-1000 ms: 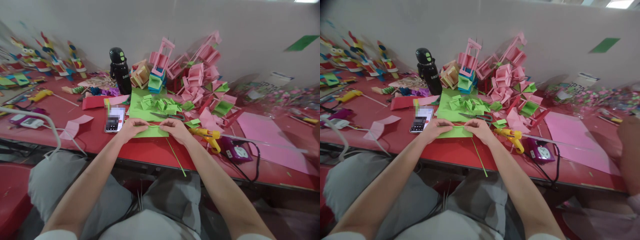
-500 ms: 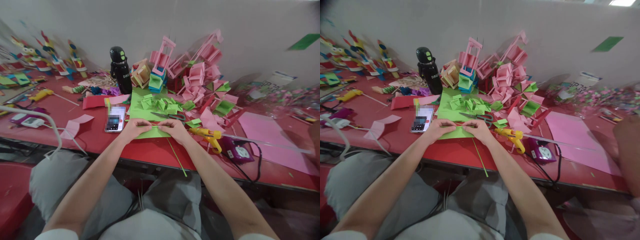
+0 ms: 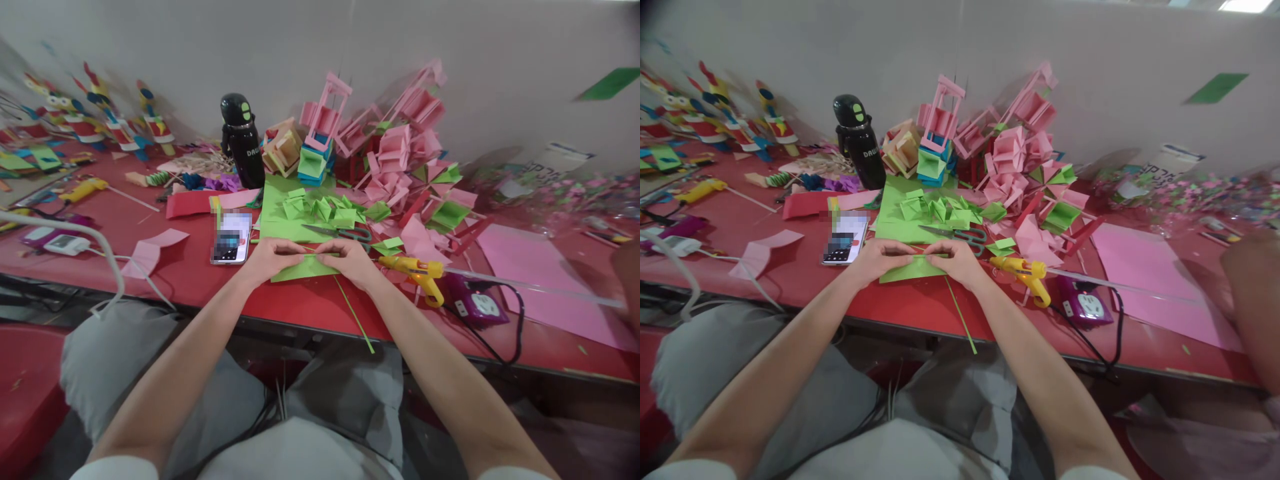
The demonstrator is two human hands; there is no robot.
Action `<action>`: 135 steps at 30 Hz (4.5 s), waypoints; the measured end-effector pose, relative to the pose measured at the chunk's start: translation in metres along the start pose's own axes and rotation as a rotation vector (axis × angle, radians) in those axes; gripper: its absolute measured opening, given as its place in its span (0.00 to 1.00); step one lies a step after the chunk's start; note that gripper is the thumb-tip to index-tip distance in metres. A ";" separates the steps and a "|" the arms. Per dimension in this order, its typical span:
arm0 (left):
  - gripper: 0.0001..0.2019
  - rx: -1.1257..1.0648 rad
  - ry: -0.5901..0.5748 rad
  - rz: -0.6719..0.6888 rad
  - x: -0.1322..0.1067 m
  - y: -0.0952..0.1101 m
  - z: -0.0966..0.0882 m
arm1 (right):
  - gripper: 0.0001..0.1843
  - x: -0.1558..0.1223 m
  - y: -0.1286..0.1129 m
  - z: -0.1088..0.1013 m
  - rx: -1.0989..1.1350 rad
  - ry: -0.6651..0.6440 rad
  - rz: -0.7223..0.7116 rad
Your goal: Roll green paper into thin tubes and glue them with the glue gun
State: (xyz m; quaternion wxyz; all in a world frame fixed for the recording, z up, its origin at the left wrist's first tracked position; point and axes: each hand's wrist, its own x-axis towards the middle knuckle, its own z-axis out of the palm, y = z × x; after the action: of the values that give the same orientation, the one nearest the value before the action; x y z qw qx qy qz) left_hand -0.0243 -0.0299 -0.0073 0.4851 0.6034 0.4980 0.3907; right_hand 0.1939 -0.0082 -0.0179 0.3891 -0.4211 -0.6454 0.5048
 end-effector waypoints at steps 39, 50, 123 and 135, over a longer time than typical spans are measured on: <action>0.13 0.310 -0.107 0.140 0.000 0.002 -0.019 | 0.22 -0.004 -0.005 -0.005 -0.210 -0.070 0.011; 0.12 0.330 -0.079 0.158 0.000 0.003 -0.017 | 0.29 -0.007 -0.010 -0.002 -0.262 -0.052 0.045; 0.17 -0.128 0.021 -0.004 0.002 -0.006 -0.030 | 0.17 0.000 0.003 -0.003 0.066 0.088 0.027; 0.17 -0.272 0.028 -0.098 0.004 -0.006 -0.036 | 0.22 -0.002 0.000 -0.009 0.011 0.069 0.040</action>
State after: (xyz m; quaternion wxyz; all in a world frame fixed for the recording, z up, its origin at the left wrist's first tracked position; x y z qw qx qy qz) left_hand -0.0593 -0.0189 -0.0048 0.5739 0.5017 0.4759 0.4387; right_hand 0.2030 -0.0069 -0.0166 0.4033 -0.4489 -0.6204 0.5010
